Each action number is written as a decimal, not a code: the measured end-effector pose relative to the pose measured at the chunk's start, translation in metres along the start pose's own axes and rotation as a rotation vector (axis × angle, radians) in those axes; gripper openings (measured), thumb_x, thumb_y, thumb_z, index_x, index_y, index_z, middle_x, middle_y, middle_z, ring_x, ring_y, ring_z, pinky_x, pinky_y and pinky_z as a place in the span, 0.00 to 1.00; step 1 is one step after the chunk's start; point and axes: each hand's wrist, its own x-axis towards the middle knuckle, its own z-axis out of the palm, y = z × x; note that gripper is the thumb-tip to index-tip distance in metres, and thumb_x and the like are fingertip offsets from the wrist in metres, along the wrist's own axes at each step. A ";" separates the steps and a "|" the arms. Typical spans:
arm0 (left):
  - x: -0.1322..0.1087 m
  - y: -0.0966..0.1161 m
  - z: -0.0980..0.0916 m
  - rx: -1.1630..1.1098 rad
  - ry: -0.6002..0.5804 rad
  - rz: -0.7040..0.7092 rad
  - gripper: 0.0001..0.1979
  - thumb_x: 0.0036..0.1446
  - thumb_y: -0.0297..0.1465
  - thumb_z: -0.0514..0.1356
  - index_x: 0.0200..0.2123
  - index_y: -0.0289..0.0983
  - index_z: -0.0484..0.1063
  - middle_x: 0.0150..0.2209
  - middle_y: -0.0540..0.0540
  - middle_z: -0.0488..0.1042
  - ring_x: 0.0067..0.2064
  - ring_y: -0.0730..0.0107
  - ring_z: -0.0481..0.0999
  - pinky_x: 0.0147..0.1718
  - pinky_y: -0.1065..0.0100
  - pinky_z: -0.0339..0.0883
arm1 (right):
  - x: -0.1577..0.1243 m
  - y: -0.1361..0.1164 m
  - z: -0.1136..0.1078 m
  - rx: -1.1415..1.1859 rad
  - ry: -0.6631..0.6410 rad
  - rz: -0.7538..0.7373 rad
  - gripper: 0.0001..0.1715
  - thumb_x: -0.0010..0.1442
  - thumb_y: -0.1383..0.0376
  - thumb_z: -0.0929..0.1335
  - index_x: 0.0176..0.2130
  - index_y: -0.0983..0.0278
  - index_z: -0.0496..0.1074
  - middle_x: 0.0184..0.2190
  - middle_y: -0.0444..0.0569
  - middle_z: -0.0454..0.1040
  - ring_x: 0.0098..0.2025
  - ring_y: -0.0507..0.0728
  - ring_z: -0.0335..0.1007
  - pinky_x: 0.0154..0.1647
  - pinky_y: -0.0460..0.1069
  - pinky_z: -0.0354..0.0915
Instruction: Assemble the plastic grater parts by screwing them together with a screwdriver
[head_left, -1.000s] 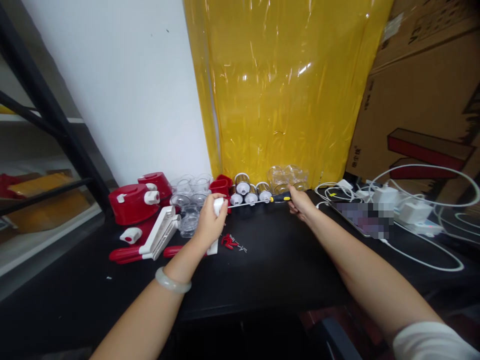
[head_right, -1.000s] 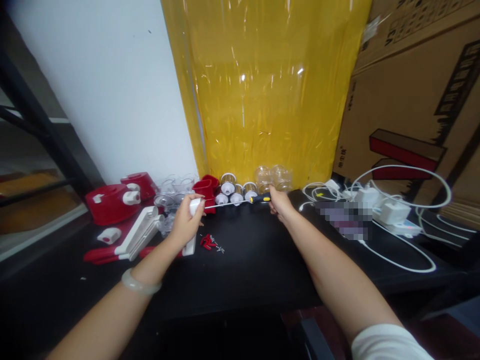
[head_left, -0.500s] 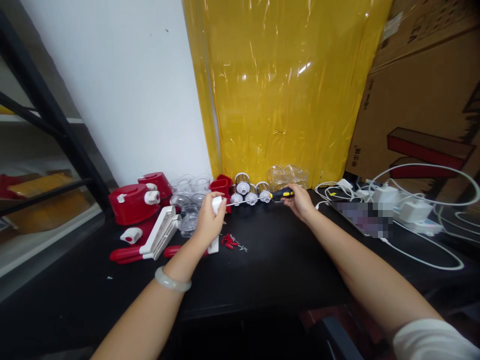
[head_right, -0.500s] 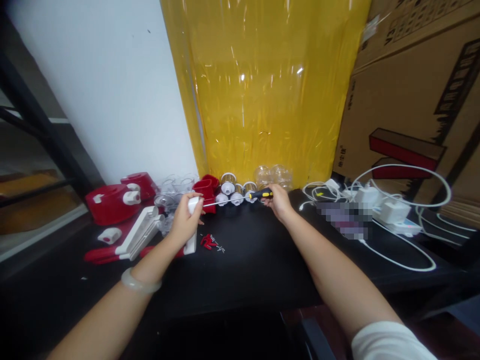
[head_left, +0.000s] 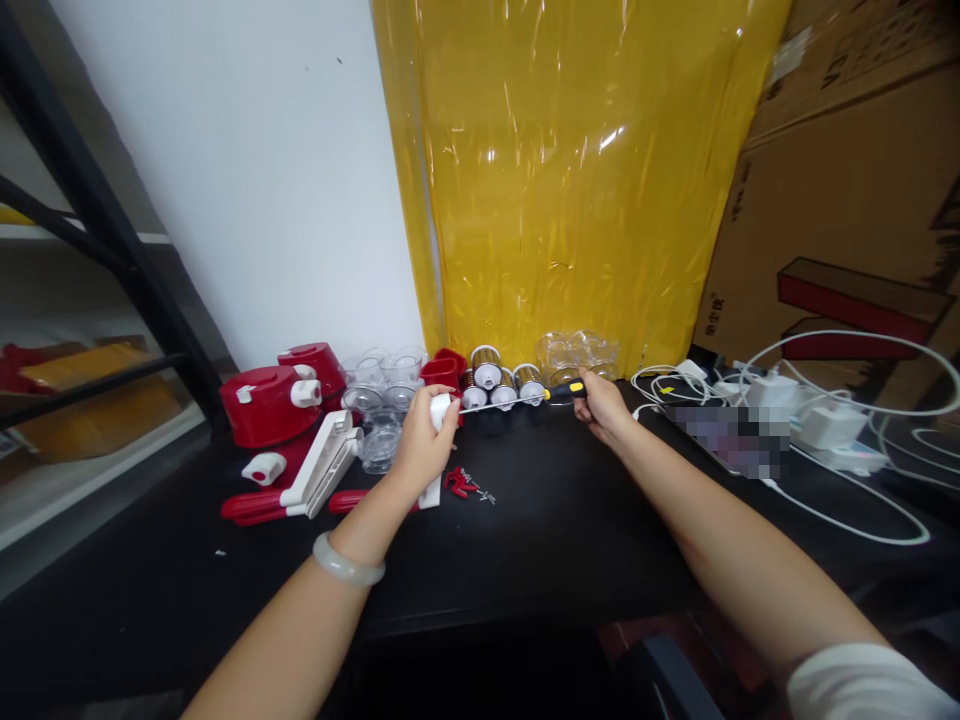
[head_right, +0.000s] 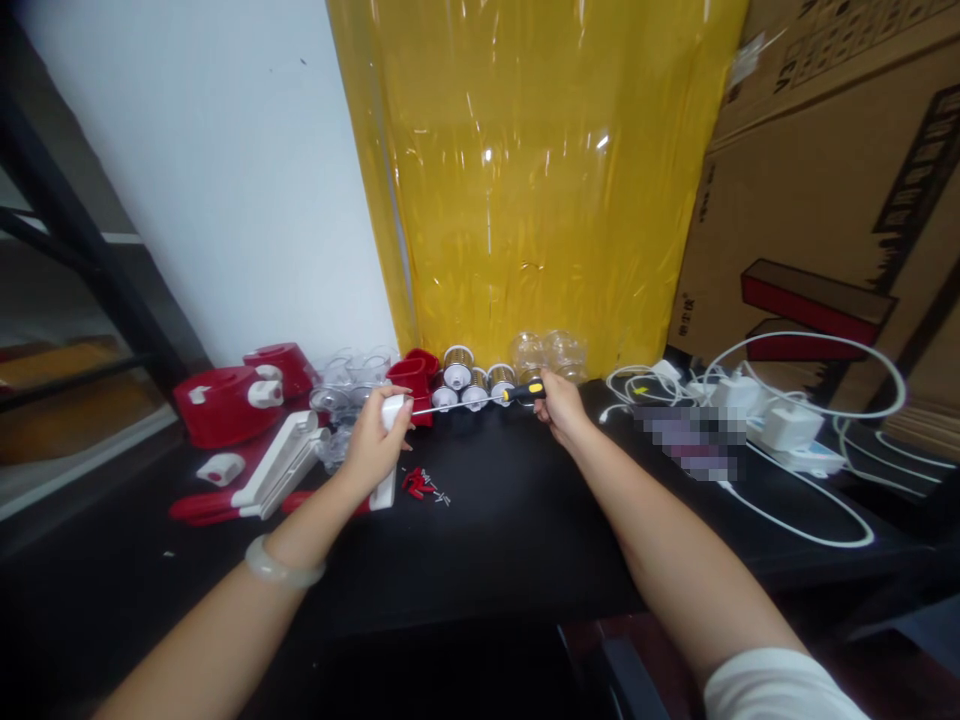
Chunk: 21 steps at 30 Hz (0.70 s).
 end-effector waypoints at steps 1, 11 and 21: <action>0.000 -0.001 0.000 0.007 0.000 0.011 0.17 0.62 0.41 0.56 0.49 0.38 0.66 0.40 0.43 0.70 0.35 0.65 0.75 0.19 0.72 0.71 | 0.000 -0.001 0.000 -0.016 0.007 0.024 0.19 0.62 0.55 0.65 0.25 0.60 0.59 0.08 0.38 0.59 0.08 0.46 0.46 0.09 0.42 0.47; -0.001 -0.002 0.000 0.064 -0.016 0.120 0.14 0.63 0.38 0.56 0.49 0.40 0.68 0.47 0.42 0.67 0.41 0.65 0.74 0.25 0.71 0.74 | 0.002 -0.006 -0.006 -0.287 0.074 0.137 0.21 0.60 0.52 0.65 0.22 0.59 0.57 0.06 0.38 0.53 0.08 0.47 0.42 0.09 0.43 0.44; 0.006 -0.009 -0.003 -0.018 0.012 0.032 0.15 0.63 0.42 0.54 0.43 0.39 0.73 0.43 0.43 0.64 0.34 0.70 0.73 0.16 0.75 0.70 | -0.005 -0.015 0.000 0.197 -0.233 0.133 0.06 0.55 0.64 0.64 0.36 0.61 0.65 0.23 0.43 0.72 0.21 0.52 0.69 0.23 0.46 0.65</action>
